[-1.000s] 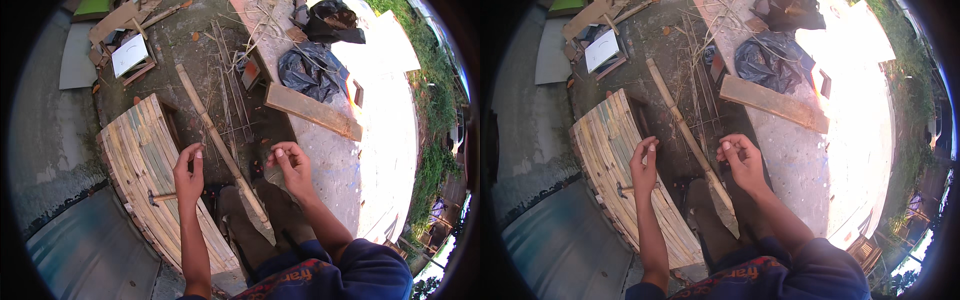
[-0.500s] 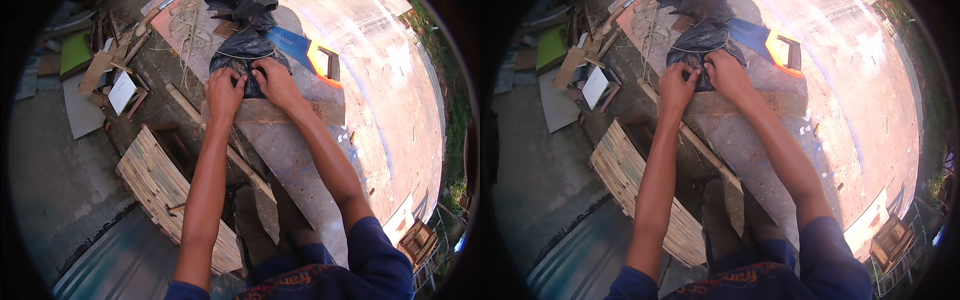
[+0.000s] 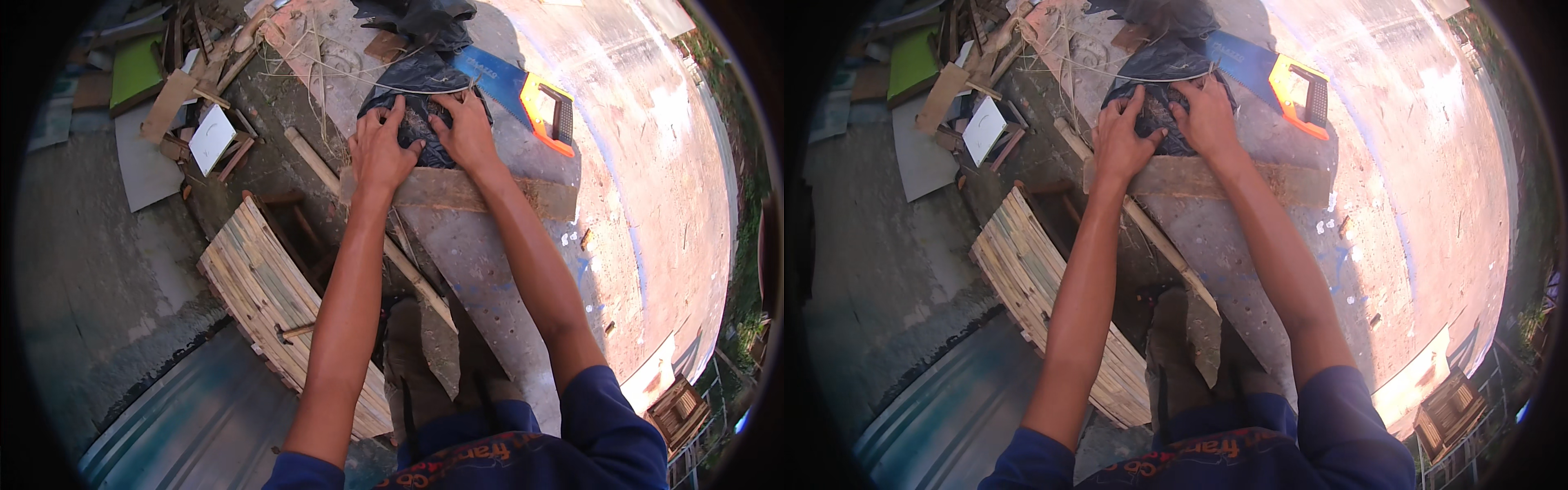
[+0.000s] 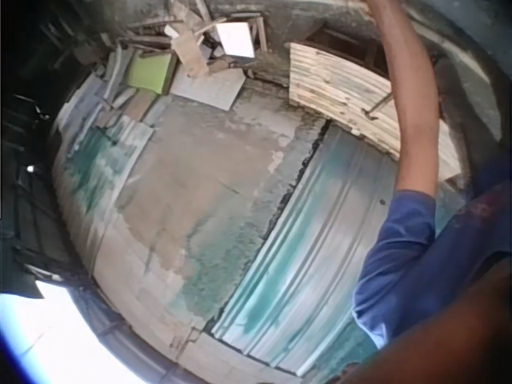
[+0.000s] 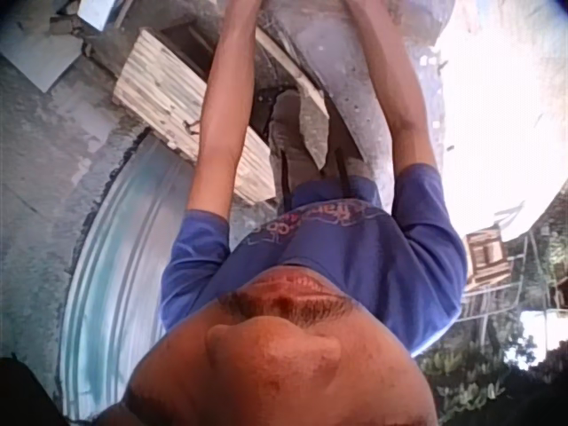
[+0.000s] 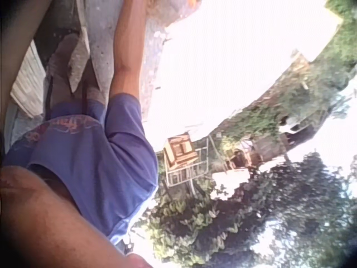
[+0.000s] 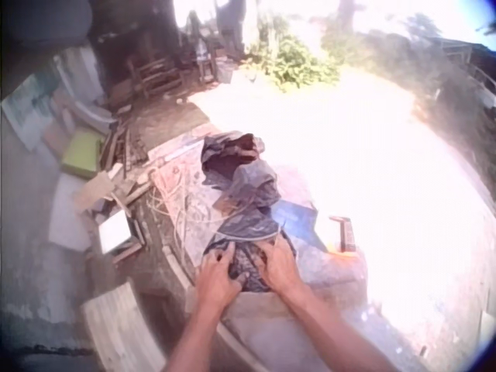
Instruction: The person uses a knife to shave a wooden stick, then places a wooden plank on a pallet. They hammer nails into the plank to secure it, repeating the process with additional planks.
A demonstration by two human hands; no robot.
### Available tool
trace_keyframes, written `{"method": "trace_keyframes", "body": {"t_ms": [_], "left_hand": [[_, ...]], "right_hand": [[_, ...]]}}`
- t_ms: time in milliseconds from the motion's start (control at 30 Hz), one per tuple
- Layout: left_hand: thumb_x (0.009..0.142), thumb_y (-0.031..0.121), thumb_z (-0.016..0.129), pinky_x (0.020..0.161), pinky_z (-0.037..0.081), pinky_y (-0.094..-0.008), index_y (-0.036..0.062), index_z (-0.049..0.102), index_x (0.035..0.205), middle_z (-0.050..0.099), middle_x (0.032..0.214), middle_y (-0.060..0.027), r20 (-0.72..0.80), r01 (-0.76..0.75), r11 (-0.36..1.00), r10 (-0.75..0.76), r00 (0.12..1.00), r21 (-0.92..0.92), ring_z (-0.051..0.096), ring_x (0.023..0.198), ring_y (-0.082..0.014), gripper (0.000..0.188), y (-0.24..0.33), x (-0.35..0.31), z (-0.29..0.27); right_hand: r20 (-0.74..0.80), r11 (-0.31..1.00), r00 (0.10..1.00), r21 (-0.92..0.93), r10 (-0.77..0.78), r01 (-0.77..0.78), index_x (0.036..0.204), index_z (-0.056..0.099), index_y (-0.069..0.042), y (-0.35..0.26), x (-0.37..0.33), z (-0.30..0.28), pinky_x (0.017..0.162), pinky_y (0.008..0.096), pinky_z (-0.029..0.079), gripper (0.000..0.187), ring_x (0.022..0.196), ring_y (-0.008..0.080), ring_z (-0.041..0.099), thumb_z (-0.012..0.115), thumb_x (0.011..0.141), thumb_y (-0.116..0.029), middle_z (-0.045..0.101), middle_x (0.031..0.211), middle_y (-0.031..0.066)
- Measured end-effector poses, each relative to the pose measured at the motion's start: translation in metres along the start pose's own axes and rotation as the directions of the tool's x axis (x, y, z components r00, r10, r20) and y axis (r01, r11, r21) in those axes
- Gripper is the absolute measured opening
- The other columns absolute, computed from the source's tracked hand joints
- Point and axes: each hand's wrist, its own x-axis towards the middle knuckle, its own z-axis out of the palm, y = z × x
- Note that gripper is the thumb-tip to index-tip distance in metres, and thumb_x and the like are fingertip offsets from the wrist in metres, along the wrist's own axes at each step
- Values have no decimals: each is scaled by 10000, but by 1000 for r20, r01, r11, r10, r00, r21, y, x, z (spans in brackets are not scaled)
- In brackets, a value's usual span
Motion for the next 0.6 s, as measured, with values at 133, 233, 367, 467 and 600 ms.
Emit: {"method": "trace_keyframes", "body": {"t_ms": [133, 233, 367, 467, 600], "left_hand": [[750, 370, 859, 1065, 397, -498, 219, 433, 1553, 564, 1334, -141, -10, -30, 999, 30, 1000, 12, 515, 1273, -345, 921, -1, 0, 2], [778, 373, 835, 1063, 394, -500, 231, 373, 1581, 557, 1345, -151, -26, -14, 999, 15, 1000, 36, 510, 1277, -349, 937, -1, 0, 4], [815, 356, 800, 1068, 380, -496, 245, 333, 1593, 545, 1348, -149, -2, 25, 994, -25, 1000, 106, 491, 1296, -335, 914, 1, 3, 4], [817, 354, 795, 1068, 379, -491, 253, 334, 1592, 543, 1342, -149, 27, 29, 993, -32, 999, 118, 487, 1296, -333, 907, 2, 4, 3], [794, 422, 807, 1066, 398, -502, 264, 359, 1592, 559, 1362, -139, 19, 23, 994, -25, 1000, 108, 497, 1295, -342, 928, 4, 2, 1]], "right_hand": [[12, 998, 1000, 61, 12, -12, 1151, 709, -59, -4, 2, -2, 956, 448, 489, 348, 1084, 372, 612, 784, 815, -106, 640, 1109, 174], [51, 948, 993, 298, 104, -114, 1112, 728, -89, -7, 0, -5, 930, 443, 474, 307, 1055, 330, 600, 801, 824, -169, 623, 1055, 137], [277, 988, 954, 131, -114, 81, 1072, 751, -118, -7, -5, -6, 912, 430, 458, 273, 1051, 290, 583, 805, 848, -265, 611, 1050, 92], [64, 991, 990, 38, -129, 127, 1106, 764, -127, -5, -7, -1, 912, 435, 458, 307, 1059, 315, 577, 804, 833, -261, 602, 1087, 109], [-51, 997, 995, -7, -83, 82, 1150, 759, -118, 0, -4, 4, 915, 453, 475, 360, 1048, 349, 583, 810, 813, -235, 590, 1108, 142]]}}
